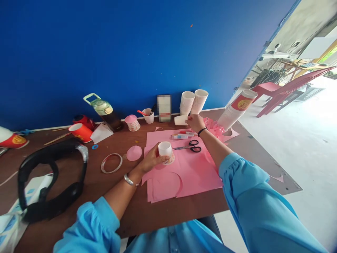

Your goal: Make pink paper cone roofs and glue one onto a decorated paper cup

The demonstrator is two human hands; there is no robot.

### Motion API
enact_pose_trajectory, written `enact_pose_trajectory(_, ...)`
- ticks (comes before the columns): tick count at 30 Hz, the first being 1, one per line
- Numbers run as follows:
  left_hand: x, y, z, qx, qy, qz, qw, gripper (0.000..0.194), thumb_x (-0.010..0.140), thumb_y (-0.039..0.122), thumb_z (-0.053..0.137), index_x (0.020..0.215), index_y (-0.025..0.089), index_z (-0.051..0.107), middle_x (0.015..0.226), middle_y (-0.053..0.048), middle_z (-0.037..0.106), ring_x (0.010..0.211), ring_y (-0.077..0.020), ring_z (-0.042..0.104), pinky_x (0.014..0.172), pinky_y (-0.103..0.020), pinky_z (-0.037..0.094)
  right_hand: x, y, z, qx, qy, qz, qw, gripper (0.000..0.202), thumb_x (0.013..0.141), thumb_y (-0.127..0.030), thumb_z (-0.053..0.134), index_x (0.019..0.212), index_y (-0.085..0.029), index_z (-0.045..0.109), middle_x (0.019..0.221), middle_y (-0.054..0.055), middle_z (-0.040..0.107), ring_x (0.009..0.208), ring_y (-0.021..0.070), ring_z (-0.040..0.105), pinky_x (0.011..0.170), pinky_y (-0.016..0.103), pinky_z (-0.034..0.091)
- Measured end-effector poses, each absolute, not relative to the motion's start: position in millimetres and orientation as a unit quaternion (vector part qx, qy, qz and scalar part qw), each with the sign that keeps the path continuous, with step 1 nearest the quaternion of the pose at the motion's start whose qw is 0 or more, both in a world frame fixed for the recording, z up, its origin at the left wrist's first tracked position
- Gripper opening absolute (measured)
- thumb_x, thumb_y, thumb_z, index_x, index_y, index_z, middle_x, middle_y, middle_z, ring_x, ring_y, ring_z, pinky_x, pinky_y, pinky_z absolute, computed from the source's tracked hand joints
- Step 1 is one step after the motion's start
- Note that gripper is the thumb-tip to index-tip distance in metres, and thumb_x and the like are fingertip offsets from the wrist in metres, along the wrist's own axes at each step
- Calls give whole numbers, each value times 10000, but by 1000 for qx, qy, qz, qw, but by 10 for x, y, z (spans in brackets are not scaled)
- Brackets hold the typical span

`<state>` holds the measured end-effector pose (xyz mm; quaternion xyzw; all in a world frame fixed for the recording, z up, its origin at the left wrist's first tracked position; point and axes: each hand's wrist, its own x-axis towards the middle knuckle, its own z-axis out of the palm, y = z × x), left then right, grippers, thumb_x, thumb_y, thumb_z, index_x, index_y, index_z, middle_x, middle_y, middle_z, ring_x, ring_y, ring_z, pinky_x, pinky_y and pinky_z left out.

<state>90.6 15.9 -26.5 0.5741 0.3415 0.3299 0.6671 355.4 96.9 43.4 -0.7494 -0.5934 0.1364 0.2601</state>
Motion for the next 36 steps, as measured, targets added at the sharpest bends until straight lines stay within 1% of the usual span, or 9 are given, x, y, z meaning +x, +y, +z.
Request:
enact_pose_trajectory(3,906,155,-239,577,343,312,672,654,732,458,884,1260,206,590,1197,-83,649,1107,-254,590,953,-387,478,3597,856,750,-725,-625,99,270,131,908,-250,619,952,-205,734,932,58,758,888,216,693,795,308,515)
enact_pose_trajectory(6,915,150,-215,579,337,303,678,668,713,454,898,1251,199,596,1183,-87,659,1098,-264,600,953,-398,486,3701,929,1197,-661,-669,-116,321,323,1018,-315,432,1046,-201,733,1168,120,724,1030,250,644,865,353,481)
enact_pose_trajectory(9,922,143,-203,579,334,314,674,677,703,463,900,1238,184,592,1180,-98,664,1078,-265,608,948,-403,489,3794,1213,1503,-654,-685,-204,248,393,1027,-269,356,1071,-186,738,1213,146,704,1019,260,623,842,359,465)
enact_pose_trajectory(13,922,131,-198,580,339,315,671,672,701,464,897,1229,182,592,1159,-94,670,1057,-255,609,938,-394,488,3773,1550,1501,-661,-720,-183,104,365,966,-154,392,1069,-141,742,1188,181,704,1011,295,621,833,391,459)
enact_pose_trajectory(16,924,135,-214,589,326,320,666,651,691,451,904,1206,184,609,1125,-82,675,1039,-248,607,925,-384,486,3691,1588,1362,-648,-738,-172,69,379,942,-104,390,1113,-128,728,1177,197,689,1028,306,620,847,407,447)
enact_pose_trajectory(22,917,165,-248,588,317,314,675,641,710,434,897,1229,194,608,1157,-88,672,1064,-256,610,925,-378,481,3575,1245,1159,-635,-753,-148,82,473,963,-75,294,1270,-78,654,1270,251,623,1107,364,578,876,489,448)
enact_pose_trajectory(25,906,163,-240,597,317,314,667,637,723,437,890,1248,204,613,1179,-82,668,1098,-260,602,949,-381,475,3496,984,1023,-612,-755,-178,156,502,1021,-138,243,1380,-114,595,1427,201,564,1209,353,524,952,487,442)
enact_pose_trajectory(28,910,152,-237,591,331,319,664,632,722,438,892,1251,214,625,1191,-80,673,1114,-265,603,962,-393,477,3370,745,805,-594,-762,-153,209,443,1050,-223,313,1357,-151,624,1377,160,611,1235,323,511,997,441,452)
enact_pose_trajectory(36,945,219,-347,476,309,428,704,646,657,440,920,1210,216,673,1108,-58,727,1064,-251,656,948,-390,499,3129,399,206,-563,-801,-22,204,335,1001,-203,504,1283,-183,682,1255,127,679,1153,267,605,969,385,520)
